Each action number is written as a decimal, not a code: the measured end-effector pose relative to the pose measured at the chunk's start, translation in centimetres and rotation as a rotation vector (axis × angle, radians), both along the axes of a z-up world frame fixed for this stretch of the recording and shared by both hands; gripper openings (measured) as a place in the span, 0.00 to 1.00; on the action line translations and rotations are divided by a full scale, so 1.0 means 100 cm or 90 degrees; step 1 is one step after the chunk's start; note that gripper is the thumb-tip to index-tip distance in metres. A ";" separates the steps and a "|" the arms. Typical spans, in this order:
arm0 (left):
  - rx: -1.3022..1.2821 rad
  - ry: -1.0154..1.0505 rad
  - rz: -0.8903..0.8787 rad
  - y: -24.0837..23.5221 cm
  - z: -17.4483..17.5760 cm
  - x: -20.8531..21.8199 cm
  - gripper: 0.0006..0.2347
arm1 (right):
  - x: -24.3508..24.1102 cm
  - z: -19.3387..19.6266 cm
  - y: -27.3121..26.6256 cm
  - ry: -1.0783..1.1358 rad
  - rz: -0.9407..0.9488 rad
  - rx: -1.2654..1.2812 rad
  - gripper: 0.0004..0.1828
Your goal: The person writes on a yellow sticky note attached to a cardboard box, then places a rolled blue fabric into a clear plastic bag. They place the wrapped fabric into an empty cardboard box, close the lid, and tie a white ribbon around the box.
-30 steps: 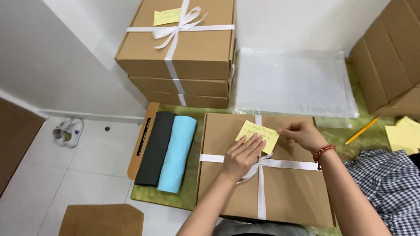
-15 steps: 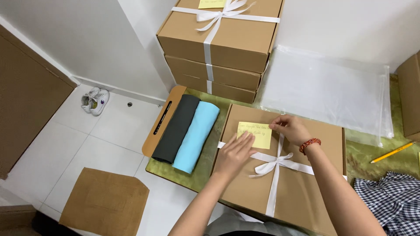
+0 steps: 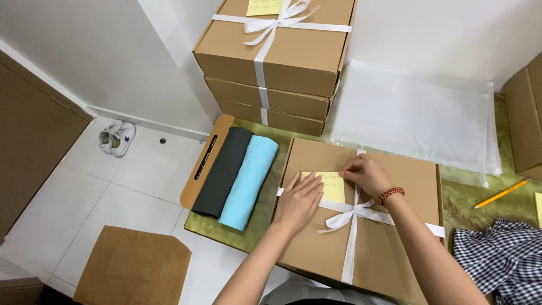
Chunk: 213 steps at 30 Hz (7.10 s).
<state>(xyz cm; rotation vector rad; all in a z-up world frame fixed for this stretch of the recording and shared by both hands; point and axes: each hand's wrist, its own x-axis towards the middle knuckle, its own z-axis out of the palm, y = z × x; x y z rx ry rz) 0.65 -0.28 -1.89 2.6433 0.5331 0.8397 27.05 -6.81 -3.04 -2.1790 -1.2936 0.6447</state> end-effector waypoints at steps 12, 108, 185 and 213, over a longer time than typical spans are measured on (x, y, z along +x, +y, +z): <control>0.050 0.041 0.023 -0.004 -0.019 0.002 0.14 | -0.033 -0.019 -0.014 -0.384 -0.032 -0.040 0.26; -1.042 -0.298 0.301 0.135 0.126 -0.056 0.19 | 0.116 0.261 0.286 0.653 -0.393 0.211 0.25; -0.921 0.178 -0.012 -0.058 -0.078 0.122 0.13 | -0.050 -0.050 -0.136 0.543 -0.561 0.228 0.22; -1.049 0.041 0.095 -0.032 -0.043 0.096 0.13 | -0.013 -0.033 -0.145 0.630 -0.492 0.057 0.37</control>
